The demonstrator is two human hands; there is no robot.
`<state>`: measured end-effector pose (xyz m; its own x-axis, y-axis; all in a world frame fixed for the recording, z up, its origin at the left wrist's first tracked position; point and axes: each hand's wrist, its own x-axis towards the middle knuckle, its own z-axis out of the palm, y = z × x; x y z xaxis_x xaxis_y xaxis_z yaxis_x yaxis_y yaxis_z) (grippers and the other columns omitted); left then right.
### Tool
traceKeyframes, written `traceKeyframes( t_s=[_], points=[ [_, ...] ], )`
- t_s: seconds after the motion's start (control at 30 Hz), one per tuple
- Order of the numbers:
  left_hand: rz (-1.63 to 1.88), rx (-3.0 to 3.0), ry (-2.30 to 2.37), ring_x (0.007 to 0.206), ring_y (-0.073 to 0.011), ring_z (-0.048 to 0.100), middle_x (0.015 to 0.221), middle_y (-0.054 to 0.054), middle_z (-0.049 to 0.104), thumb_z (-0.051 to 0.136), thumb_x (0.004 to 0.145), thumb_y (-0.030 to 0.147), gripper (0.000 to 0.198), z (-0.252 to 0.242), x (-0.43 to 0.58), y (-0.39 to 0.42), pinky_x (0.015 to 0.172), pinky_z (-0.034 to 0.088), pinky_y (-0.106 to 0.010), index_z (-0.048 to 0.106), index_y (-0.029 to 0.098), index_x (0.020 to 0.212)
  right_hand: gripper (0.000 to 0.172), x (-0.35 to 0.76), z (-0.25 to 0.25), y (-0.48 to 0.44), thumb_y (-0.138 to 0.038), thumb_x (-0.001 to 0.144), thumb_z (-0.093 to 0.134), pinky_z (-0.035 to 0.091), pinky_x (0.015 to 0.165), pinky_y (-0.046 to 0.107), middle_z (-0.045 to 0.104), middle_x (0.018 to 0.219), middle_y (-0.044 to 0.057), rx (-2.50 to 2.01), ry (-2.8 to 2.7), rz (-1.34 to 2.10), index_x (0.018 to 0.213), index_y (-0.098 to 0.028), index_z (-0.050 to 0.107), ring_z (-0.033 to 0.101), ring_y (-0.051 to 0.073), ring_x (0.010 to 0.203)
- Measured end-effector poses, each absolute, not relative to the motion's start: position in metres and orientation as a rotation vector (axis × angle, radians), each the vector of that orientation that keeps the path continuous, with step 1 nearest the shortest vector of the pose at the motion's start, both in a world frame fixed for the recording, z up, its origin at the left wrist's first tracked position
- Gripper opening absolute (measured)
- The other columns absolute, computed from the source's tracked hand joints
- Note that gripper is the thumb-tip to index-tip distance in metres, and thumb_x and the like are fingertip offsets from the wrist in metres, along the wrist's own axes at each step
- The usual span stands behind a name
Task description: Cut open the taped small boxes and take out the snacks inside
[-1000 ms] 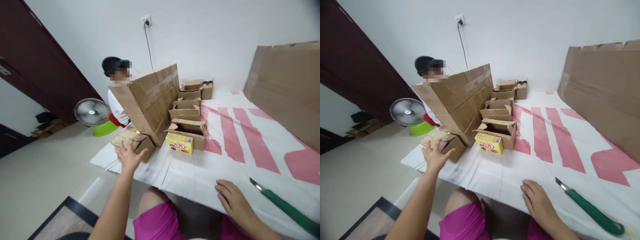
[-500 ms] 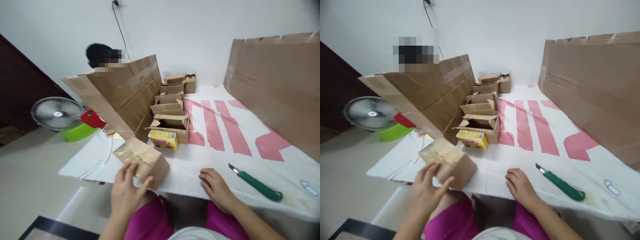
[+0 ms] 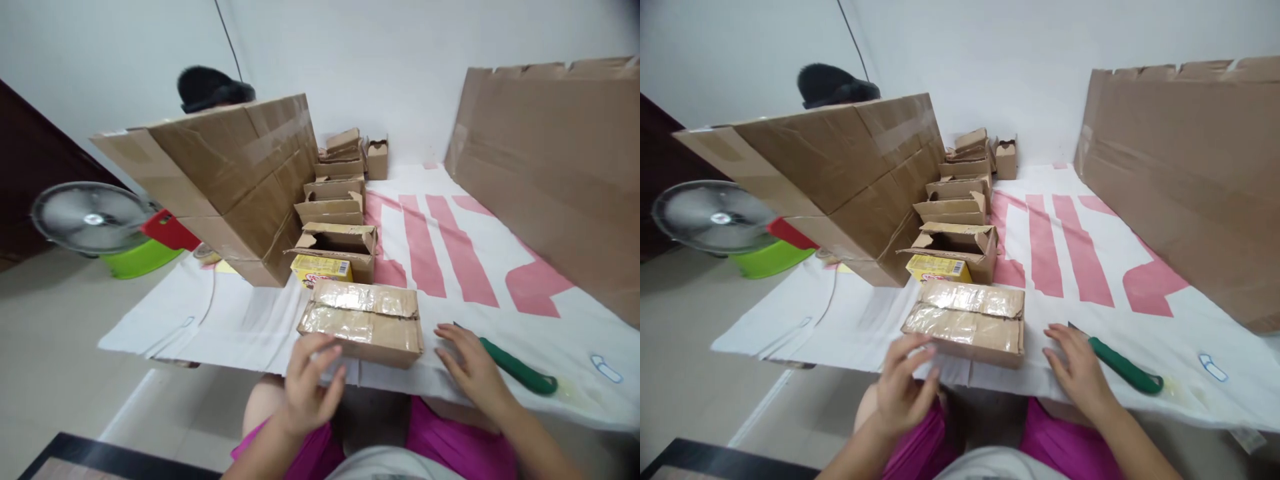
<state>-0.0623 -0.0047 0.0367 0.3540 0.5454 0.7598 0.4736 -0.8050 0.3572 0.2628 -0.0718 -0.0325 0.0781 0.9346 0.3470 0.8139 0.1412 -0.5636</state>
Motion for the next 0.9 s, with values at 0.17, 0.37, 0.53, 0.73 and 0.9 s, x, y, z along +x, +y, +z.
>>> traceKeyframes(
  t_s=[0.17,0.37,0.53,0.73,0.9],
  points=[
    [1.475,1.962,1.189,0.133,-0.0314,0.041,0.142,-0.015,0.044,0.047,0.09,0.052,0.057,0.001,-0.093,0.042,0.107,0.038,-0.052,0.039,0.024,0.138,0.038,0.32,-0.036,-0.081,-0.038,0.082,0.054,0.048,0.086,0.051,0.065,0.107,0.015,-2.126,-1.835,-0.079,0.112,-0.017,0.064,0.06,0.034,0.099],
    [1.044,1.624,0.94,0.146,-0.0366,0.017,0.158,-0.018,0.019,0.049,0.066,0.084,0.113,-0.052,-0.095,0.06,0.117,0.022,-0.052,0.017,0.018,0.151,0.035,0.329,-0.051,-0.085,-0.024,0.086,0.042,0.05,0.079,0.045,0.066,0.095,0.013,-2.2,-1.921,-0.052,0.11,-0.016,0.066,0.062,0.03,0.087],
    [0.912,1.692,0.859,0.143,-0.0397,0.025,0.155,-0.02,0.027,0.069,0.066,0.069,0.112,-0.061,-0.098,0.058,0.116,0.02,-0.057,0.018,0.017,0.151,0.036,0.322,-0.033,-0.064,-0.026,0.088,0.04,0.052,0.085,0.043,0.066,0.102,0.013,-2.061,-1.799,0.018,0.116,-0.017,0.061,0.063,0.027,0.095],
    [0.904,1.716,0.817,0.138,-0.0395,0.033,0.15,-0.018,0.035,0.073,0.057,0.071,0.12,-0.059,-0.097,0.059,0.115,0.025,-0.055,0.019,0.019,0.151,0.043,0.286,0.052,-0.031,-0.025,0.095,0.034,0.05,0.089,0.041,0.06,0.115,0.012,-1.717,-1.841,-0.064,0.137,-0.021,0.043,0.06,0.025,0.102],
    [0.91,1.713,0.805,0.136,-0.0386,0.037,0.145,-0.019,0.041,0.079,0.052,0.066,0.125,-0.052,-0.092,0.057,0.115,0.027,-0.053,0.018,0.018,0.151,0.052,0.224,0.112,-0.015,-0.014,0.093,0.032,0.052,0.077,0.031,0.06,0.116,0.009,-1.315,-2.297,0.081,0.143,-0.027,0.035,0.062,0.019,0.094]
  ],
)
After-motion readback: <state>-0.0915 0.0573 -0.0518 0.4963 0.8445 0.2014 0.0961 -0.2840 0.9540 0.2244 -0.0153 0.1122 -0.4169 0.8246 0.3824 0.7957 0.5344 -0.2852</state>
